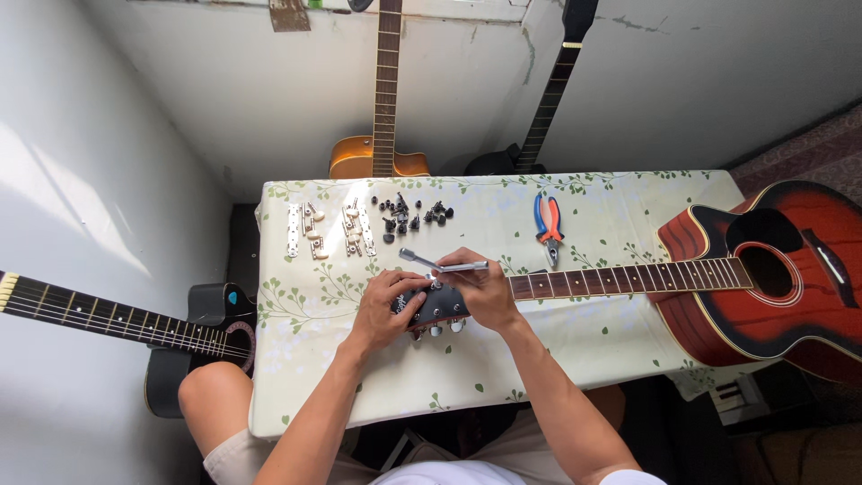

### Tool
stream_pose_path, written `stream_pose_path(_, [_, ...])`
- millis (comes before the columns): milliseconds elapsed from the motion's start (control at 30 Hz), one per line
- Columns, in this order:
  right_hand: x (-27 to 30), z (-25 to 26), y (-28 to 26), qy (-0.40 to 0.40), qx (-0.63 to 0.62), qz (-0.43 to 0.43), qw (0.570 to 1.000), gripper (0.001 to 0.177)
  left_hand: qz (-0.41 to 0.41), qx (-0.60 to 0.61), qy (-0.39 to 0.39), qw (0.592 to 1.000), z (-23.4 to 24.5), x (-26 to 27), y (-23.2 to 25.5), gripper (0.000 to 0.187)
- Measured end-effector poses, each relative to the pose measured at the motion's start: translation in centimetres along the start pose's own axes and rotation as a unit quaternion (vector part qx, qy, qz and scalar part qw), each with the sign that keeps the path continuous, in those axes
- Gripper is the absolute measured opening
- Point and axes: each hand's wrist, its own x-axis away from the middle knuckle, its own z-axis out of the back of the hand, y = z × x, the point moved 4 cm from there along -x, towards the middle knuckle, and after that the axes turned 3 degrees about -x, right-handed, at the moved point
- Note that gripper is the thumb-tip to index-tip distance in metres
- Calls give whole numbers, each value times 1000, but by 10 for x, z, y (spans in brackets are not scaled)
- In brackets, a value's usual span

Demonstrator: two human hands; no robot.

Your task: The person uses a T-handle wrench to tighten screws on the tuning pegs of a guitar headstock. The guitar is positioned on a table with various guitar parts and tools laid out nearby.

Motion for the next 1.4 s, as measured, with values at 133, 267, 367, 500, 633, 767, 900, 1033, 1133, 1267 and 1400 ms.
stream_pose_path(133, [-9,-5,2,-37,26,20,999,14,-5,-6,1,1000,-3,2,-7,18])
stream_pose_path(267, [-11,-6,3,-63,23,33,997,13,-9,-5,-2,1000,-4,1,-7,18])
stream_pose_path(367, [-13,-5,2,-70,25,29,997,13,-6,-6,-3,1000,-4,1,-7,18])
stream_pose_path(500, [-12,-4,6,-84,43,27,995,12,7,4,6,1000,-3,0,-4,18])
stream_pose_path(633, [-11,-5,6,-88,60,36,994,11,1,-3,15,1000,-7,0,-4,17])
stream_pose_path(767, [-16,-1,6,-125,117,47,984,10,-6,-8,41,999,-16,-5,-16,18])
stream_pose_path(900, [-19,-7,-8,-150,161,57,974,6,14,37,45,998,-21,-14,-13,11])
stream_pose_path(1033, [-23,-2,18,-190,187,65,962,12,11,42,34,998,-25,-11,-24,12])
stream_pose_path(1133, [-23,-3,17,-188,172,52,966,9,6,9,14,1000,-28,-9,-27,9])
stream_pose_path(1267, [-24,-3,13,-165,172,24,971,10,52,65,24,996,-34,-12,-38,16])
stream_pose_path(1400, [-24,-6,6,-180,198,39,963,8,50,74,15,996,-30,-14,-34,9])
